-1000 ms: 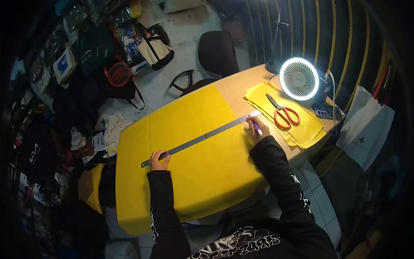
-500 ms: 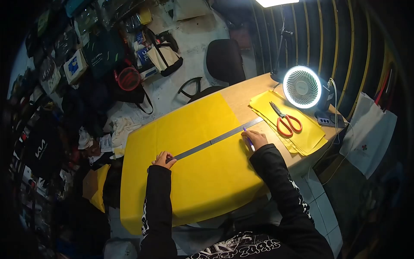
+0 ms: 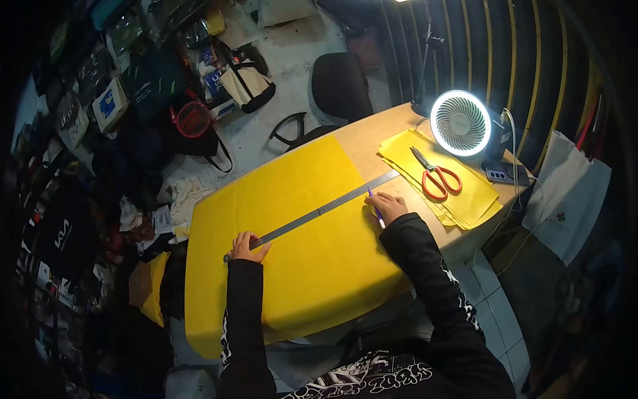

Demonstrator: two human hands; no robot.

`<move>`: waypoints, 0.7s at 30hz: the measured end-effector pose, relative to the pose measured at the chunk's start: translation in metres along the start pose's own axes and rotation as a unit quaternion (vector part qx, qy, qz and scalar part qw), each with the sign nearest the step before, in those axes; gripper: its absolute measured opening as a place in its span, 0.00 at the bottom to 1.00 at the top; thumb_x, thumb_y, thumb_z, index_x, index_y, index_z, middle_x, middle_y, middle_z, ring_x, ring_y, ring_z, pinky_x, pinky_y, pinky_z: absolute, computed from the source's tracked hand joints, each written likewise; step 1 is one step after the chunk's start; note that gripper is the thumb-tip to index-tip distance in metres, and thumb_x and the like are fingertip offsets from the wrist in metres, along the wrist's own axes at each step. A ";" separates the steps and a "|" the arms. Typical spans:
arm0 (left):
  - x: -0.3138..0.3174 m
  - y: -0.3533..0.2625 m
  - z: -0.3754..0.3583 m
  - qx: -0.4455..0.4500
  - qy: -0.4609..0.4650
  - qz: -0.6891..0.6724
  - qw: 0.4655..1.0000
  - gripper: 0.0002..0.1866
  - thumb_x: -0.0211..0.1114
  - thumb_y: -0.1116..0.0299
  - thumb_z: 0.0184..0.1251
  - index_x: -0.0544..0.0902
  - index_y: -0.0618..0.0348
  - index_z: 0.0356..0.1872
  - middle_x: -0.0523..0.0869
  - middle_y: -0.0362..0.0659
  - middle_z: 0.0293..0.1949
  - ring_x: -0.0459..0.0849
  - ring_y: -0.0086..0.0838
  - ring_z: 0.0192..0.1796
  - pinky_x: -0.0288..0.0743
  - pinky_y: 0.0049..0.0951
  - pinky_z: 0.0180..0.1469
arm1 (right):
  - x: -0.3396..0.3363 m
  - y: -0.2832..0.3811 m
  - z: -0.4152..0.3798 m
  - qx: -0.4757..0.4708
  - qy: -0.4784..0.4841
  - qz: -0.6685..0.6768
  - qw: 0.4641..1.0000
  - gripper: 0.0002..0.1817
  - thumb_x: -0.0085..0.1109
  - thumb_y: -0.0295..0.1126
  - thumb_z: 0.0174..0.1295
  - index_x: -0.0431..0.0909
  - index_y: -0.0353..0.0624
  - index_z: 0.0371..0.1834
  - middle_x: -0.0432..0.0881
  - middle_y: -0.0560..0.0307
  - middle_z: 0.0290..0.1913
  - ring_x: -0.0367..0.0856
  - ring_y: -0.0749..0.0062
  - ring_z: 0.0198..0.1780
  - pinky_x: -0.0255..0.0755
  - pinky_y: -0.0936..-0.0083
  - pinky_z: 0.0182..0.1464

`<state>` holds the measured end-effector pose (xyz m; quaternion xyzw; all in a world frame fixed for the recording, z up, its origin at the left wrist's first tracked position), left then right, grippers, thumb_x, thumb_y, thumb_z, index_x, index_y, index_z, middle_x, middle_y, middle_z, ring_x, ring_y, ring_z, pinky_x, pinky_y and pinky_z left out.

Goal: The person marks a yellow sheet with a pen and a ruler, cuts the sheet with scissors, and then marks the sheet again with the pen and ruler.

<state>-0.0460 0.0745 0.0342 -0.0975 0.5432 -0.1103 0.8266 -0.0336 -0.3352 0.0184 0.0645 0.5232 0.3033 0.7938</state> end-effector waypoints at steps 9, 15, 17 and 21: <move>0.002 0.002 0.001 -0.046 -0.005 0.021 0.999 0.23 0.71 0.44 0.46 0.74 0.51 0.27 0.77 0.37 0.32 0.74 0.35 0.41 0.60 0.45 0.45 | -0.002 0.003 -0.001 0.000 -0.010 0.006 1.000 0.16 0.58 0.40 0.61 0.74 0.50 0.51 0.80 0.57 0.53 0.71 0.60 0.64 0.61 0.61 0.60; 0.002 -0.003 -0.002 -0.101 0.013 0.065 0.993 0.25 0.70 0.41 0.48 0.72 0.52 0.25 0.77 0.38 0.30 0.75 0.36 0.39 0.61 0.48 0.47 | 0.000 0.001 0.000 0.004 -0.009 -0.001 1.000 0.16 0.58 0.41 0.61 0.75 0.51 0.51 0.80 0.58 0.53 0.71 0.61 0.63 0.61 0.62 0.59; 0.003 -0.003 -0.002 -0.114 0.010 0.071 0.991 0.26 0.71 0.41 0.47 0.71 0.52 0.24 0.77 0.38 0.29 0.76 0.37 0.39 0.61 0.50 0.48 | -0.001 0.001 0.000 0.003 -0.011 0.000 1.000 0.16 0.57 0.41 0.61 0.75 0.51 0.51 0.80 0.59 0.53 0.71 0.61 0.63 0.61 0.63 0.59; 0.005 -0.011 0.004 -0.152 0.063 0.117 0.979 0.28 0.66 0.38 0.50 0.76 0.57 0.32 0.82 0.45 0.34 0.80 0.42 0.42 0.65 0.48 0.52 | -0.002 0.002 0.000 0.003 -0.011 0.006 1.000 0.16 0.57 0.41 0.61 0.75 0.52 0.50 0.80 0.60 0.53 0.71 0.62 0.63 0.61 0.63 0.59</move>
Point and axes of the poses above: each hand's wrist, its own z-axis towards the middle knuckle, its own x-axis out of the palm, y = z × x, the point moved 3 cm from there along z, towards the middle knuckle
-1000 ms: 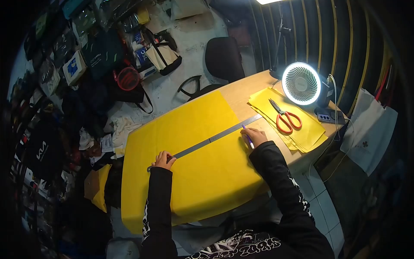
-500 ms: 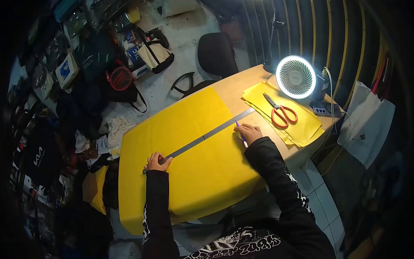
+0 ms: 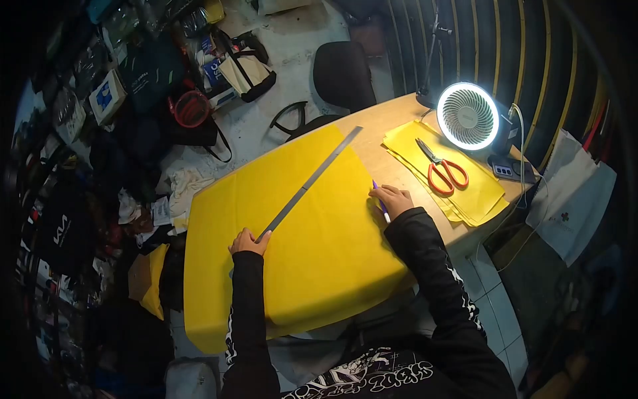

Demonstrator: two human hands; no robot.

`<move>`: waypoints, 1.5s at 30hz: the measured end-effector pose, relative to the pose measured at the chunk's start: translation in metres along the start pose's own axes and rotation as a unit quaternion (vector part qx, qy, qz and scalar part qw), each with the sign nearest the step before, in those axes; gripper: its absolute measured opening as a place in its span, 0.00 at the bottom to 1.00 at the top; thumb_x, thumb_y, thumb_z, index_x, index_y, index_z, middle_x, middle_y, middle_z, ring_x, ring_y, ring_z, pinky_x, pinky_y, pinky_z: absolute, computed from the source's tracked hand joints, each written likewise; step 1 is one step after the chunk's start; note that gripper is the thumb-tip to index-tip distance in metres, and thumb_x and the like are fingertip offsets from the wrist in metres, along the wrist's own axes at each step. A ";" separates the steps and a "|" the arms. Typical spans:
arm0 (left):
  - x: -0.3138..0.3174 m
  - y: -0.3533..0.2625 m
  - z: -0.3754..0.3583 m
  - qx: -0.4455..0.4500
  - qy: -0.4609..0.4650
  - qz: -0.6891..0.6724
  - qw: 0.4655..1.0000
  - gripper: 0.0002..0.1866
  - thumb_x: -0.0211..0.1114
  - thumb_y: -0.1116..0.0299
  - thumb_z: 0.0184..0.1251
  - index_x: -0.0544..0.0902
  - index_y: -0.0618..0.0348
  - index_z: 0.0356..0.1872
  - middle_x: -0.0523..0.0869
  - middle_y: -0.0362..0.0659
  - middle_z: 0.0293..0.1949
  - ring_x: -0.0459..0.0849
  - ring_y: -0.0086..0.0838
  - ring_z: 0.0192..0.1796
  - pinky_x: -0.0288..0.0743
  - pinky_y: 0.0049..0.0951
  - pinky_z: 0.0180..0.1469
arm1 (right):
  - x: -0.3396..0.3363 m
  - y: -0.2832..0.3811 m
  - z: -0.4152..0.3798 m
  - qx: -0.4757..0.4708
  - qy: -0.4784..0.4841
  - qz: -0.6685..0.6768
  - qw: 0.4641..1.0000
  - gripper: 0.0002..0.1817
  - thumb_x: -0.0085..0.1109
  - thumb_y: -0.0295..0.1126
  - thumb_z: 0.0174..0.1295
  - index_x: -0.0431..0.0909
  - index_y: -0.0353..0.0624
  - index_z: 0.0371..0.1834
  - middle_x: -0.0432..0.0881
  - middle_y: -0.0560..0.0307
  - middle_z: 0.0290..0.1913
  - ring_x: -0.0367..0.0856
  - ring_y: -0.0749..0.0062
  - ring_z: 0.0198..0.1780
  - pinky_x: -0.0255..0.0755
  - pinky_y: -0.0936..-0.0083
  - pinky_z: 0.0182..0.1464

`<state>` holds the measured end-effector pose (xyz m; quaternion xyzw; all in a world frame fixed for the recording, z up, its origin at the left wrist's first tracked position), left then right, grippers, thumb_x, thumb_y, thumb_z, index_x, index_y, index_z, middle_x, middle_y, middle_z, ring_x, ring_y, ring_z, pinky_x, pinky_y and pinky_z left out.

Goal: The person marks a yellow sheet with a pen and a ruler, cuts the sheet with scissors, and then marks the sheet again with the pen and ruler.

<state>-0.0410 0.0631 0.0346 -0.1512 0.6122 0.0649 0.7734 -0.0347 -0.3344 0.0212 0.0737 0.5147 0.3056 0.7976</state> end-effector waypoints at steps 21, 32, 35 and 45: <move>0.011 -0.097 -0.080 0.211 0.057 -0.055 0.974 0.22 0.62 0.56 0.61 0.79 0.56 0.54 0.82 0.53 0.43 0.79 0.47 0.49 0.74 0.46 0.45 | -0.001 -0.002 0.000 -0.004 0.004 0.015 1.000 0.17 0.58 0.39 0.59 0.74 0.52 0.51 0.80 0.59 0.54 0.71 0.61 0.63 0.61 0.62 0.59; 0.017 -0.084 -0.106 0.246 0.045 -0.135 0.959 0.27 0.59 0.51 0.64 0.75 0.55 0.61 0.70 0.47 0.67 0.64 0.37 0.71 0.49 0.48 0.66 | -0.005 0.001 0.001 -0.002 0.011 0.024 1.000 0.17 0.59 0.38 0.58 0.74 0.51 0.51 0.80 0.60 0.53 0.71 0.63 0.63 0.61 0.63 0.58; 0.010 -0.086 -0.120 0.267 0.061 -0.147 0.951 0.28 0.58 0.51 0.65 0.74 0.56 0.62 0.70 0.47 0.67 0.63 0.35 0.72 0.46 0.50 0.68 | -0.005 0.002 0.001 -0.002 0.007 0.023 1.000 0.17 0.59 0.38 0.58 0.74 0.51 0.51 0.80 0.60 0.53 0.71 0.63 0.63 0.61 0.63 0.58; 0.001 -0.092 -0.148 0.316 0.073 -0.186 0.927 0.28 0.59 0.51 0.65 0.74 0.57 0.62 0.71 0.48 0.65 0.65 0.36 0.71 0.47 0.51 0.69 | 0.002 -0.003 0.002 -0.007 0.015 -0.001 1.000 0.17 0.59 0.39 0.58 0.74 0.53 0.51 0.79 0.61 0.54 0.71 0.64 0.63 0.62 0.64 0.58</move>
Point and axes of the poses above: each hand's wrist, its own z-axis towards the middle knuckle, its own x-axis out of the palm, y = z × x, the point moved 3 cm from there along z, towards the middle knuckle
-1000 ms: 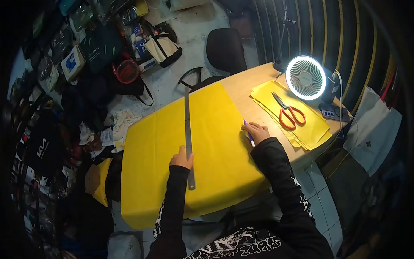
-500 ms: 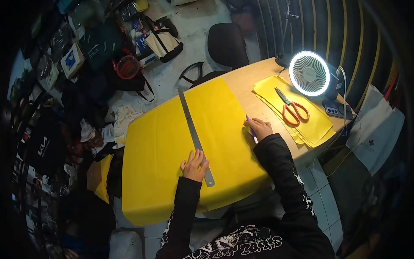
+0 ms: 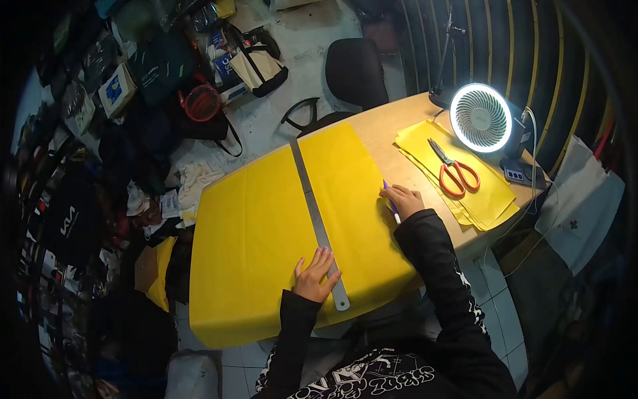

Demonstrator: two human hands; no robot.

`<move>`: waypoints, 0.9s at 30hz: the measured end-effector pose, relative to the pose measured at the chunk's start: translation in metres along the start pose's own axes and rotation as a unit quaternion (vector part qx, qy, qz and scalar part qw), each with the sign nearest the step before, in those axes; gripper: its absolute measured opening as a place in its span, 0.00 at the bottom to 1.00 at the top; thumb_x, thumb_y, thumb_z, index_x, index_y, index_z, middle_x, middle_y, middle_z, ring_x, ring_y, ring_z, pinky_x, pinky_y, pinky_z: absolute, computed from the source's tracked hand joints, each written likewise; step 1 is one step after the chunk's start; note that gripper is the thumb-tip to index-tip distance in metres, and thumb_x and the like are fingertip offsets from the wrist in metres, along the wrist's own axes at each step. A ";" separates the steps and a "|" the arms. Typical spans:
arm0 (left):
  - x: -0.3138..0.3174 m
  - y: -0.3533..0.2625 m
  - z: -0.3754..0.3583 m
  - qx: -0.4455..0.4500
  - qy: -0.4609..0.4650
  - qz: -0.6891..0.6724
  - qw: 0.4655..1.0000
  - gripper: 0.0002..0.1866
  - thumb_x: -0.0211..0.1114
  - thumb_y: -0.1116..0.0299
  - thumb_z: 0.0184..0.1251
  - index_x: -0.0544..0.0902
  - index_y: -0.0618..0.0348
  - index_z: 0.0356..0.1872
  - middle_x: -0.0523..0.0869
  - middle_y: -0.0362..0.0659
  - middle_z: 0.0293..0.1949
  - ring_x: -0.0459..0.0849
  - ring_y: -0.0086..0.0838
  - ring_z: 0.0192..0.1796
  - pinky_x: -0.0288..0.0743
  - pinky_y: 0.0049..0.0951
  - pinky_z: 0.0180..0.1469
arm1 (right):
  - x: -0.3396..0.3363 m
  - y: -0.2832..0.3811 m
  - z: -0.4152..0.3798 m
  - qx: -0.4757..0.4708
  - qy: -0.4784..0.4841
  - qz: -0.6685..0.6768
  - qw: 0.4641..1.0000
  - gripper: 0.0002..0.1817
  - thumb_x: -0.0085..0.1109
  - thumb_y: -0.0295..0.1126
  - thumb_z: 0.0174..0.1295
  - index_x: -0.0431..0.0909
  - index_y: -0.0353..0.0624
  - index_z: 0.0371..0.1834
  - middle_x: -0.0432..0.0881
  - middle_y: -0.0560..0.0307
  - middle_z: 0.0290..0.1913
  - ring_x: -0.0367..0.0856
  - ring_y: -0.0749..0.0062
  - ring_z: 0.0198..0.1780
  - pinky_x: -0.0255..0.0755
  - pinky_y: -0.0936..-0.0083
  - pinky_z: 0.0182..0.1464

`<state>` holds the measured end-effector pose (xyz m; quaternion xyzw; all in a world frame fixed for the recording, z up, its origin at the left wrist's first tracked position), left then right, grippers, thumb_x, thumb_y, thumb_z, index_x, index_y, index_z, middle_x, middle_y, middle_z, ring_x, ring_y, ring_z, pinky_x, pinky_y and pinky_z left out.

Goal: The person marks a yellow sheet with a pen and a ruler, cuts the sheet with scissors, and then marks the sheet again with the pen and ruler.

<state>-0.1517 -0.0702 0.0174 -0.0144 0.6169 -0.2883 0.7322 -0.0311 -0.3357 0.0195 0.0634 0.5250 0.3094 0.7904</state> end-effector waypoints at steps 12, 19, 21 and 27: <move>0.003 -0.003 0.002 0.076 0.022 -0.049 0.996 0.27 0.60 0.55 0.66 0.74 0.63 0.60 0.73 0.51 0.64 0.63 0.48 0.70 0.56 0.46 0.69 | 0.001 0.002 0.001 0.004 0.000 -0.018 1.000 0.16 0.58 0.38 0.58 0.75 0.54 0.51 0.79 0.63 0.54 0.71 0.67 0.63 0.62 0.64 0.57; 0.006 -0.016 -0.003 0.091 0.012 -0.048 0.995 0.27 0.61 0.56 0.65 0.74 0.64 0.59 0.73 0.52 0.63 0.64 0.49 0.70 0.57 0.46 0.68 | -0.001 0.003 0.000 0.000 -0.006 -0.009 1.000 0.16 0.59 0.37 0.58 0.75 0.53 0.50 0.80 0.62 0.53 0.71 0.65 0.63 0.62 0.64 0.57; 0.007 -0.020 -0.004 0.095 0.007 -0.045 0.994 0.27 0.62 0.56 0.65 0.75 0.64 0.59 0.73 0.52 0.63 0.64 0.49 0.70 0.57 0.46 0.68 | 0.000 0.003 0.000 -0.004 -0.016 -0.013 1.000 0.16 0.60 0.36 0.56 0.75 0.53 0.49 0.80 0.61 0.52 0.72 0.64 0.62 0.62 0.64 0.57; 0.010 -0.029 -0.007 0.089 -0.002 -0.042 0.995 0.27 0.62 0.56 0.65 0.75 0.64 0.59 0.73 0.52 0.63 0.65 0.48 0.69 0.58 0.45 0.68 | 0.001 0.002 0.001 0.005 0.004 -0.006 1.000 0.16 0.59 0.37 0.59 0.75 0.54 0.51 0.79 0.61 0.54 0.71 0.65 0.63 0.61 0.63 0.58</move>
Point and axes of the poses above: each hand's wrist, its own z-axis towards the middle knuckle, its own x-axis out of the palm, y = z × x, the point moved 3 cm from there along z, towards the middle knuckle
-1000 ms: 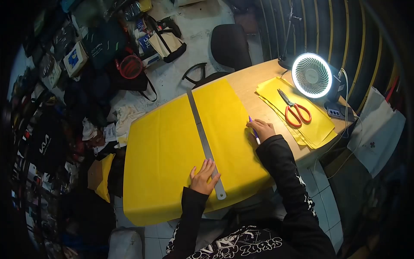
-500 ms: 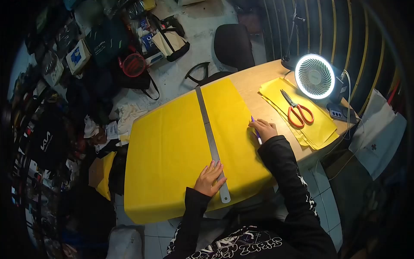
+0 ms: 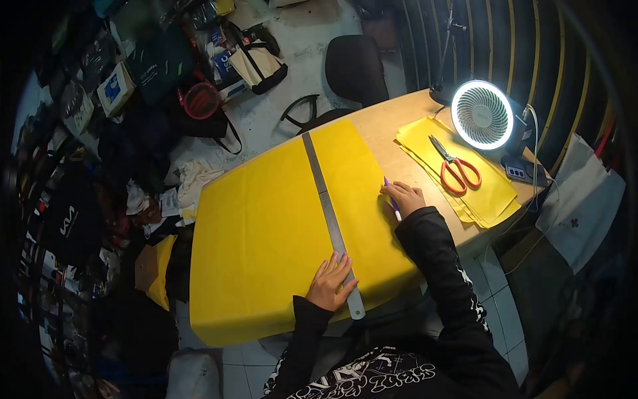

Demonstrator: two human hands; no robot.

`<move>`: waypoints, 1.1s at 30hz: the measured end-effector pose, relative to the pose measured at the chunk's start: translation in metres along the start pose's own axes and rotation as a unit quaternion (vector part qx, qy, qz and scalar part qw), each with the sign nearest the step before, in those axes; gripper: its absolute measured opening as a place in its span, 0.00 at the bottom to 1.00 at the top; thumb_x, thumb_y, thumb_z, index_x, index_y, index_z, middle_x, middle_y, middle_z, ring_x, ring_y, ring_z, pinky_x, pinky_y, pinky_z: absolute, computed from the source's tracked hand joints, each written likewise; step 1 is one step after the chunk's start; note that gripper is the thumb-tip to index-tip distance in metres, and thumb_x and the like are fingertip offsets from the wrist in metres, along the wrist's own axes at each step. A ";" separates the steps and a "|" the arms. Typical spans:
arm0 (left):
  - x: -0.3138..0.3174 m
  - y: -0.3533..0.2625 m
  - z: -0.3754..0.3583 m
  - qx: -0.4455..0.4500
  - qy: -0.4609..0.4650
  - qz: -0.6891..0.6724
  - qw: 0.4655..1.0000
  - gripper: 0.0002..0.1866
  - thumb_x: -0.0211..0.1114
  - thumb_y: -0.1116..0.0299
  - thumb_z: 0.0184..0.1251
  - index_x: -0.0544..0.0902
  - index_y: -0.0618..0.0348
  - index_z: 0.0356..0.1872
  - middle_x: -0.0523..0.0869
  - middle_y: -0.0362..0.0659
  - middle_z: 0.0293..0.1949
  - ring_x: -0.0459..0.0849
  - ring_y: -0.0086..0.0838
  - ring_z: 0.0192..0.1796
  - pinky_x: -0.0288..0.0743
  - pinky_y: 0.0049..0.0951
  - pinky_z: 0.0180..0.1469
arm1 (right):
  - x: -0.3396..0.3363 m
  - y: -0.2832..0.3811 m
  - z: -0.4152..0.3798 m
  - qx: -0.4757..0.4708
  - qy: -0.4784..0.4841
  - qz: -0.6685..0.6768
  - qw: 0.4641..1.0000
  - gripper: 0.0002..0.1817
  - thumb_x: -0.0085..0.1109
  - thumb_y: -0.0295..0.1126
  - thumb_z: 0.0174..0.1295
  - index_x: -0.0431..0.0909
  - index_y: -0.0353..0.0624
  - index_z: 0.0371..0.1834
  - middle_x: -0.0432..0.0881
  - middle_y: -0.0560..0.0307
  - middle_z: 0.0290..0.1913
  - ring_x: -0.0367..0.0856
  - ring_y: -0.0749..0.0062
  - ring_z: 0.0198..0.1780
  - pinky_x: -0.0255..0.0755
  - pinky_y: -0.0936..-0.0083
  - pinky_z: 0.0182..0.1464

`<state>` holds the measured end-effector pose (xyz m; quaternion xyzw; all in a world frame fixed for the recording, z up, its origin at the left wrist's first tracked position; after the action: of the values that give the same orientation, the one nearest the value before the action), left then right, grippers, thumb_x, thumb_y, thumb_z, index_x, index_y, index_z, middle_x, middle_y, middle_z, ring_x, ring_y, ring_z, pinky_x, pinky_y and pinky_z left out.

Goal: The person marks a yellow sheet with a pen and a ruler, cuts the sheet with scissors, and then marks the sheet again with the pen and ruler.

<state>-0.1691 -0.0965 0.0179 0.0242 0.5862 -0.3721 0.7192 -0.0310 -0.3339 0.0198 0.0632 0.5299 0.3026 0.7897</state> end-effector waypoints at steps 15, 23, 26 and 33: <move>0.004 -0.009 -0.004 -0.006 -0.021 -0.011 1.000 0.26 0.62 0.57 0.64 0.76 0.64 0.58 0.76 0.51 0.61 0.66 0.47 0.69 0.58 0.44 0.68 | 0.001 -0.004 0.001 -0.001 0.018 -0.006 1.000 0.17 0.59 0.38 0.59 0.74 0.53 0.52 0.79 0.61 0.54 0.70 0.63 0.64 0.61 0.62 0.59; 0.003 -0.009 -0.003 -0.016 -0.025 -0.019 0.999 0.26 0.63 0.57 0.63 0.77 0.63 0.58 0.76 0.50 0.61 0.66 0.46 0.69 0.58 0.44 0.68 | -0.005 0.004 -0.002 -0.002 -0.003 0.011 1.000 0.17 0.60 0.37 0.59 0.74 0.53 0.52 0.79 0.61 0.54 0.71 0.64 0.63 0.61 0.62 0.58; 0.003 -0.009 -0.004 -0.016 -0.028 -0.020 0.999 0.26 0.63 0.57 0.63 0.77 0.63 0.58 0.76 0.50 0.61 0.66 0.46 0.69 0.58 0.44 0.68 | -0.006 0.003 -0.001 0.001 0.002 0.012 1.000 0.17 0.60 0.37 0.59 0.74 0.53 0.51 0.79 0.61 0.54 0.71 0.64 0.63 0.61 0.62 0.58; 0.004 -0.010 -0.005 -0.018 -0.026 -0.022 0.999 0.26 0.64 0.58 0.62 0.76 0.62 0.58 0.75 0.51 0.62 0.66 0.46 0.69 0.59 0.44 0.68 | -0.008 0.006 -0.001 -0.002 -0.015 0.025 1.000 0.16 0.60 0.33 0.55 0.74 0.52 0.49 0.79 0.58 0.53 0.72 0.64 0.62 0.62 0.63 0.58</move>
<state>-0.1789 -0.1036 0.0175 -0.0115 0.5742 -0.3774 0.7264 -0.0367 -0.3338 0.0280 0.0792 0.5155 0.3223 0.7900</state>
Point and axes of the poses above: each hand's wrist, its own z-axis towards the middle knuckle, its own x-axis out of the palm, y = z × x, the point moved 3 cm from there along z, towards the middle knuckle
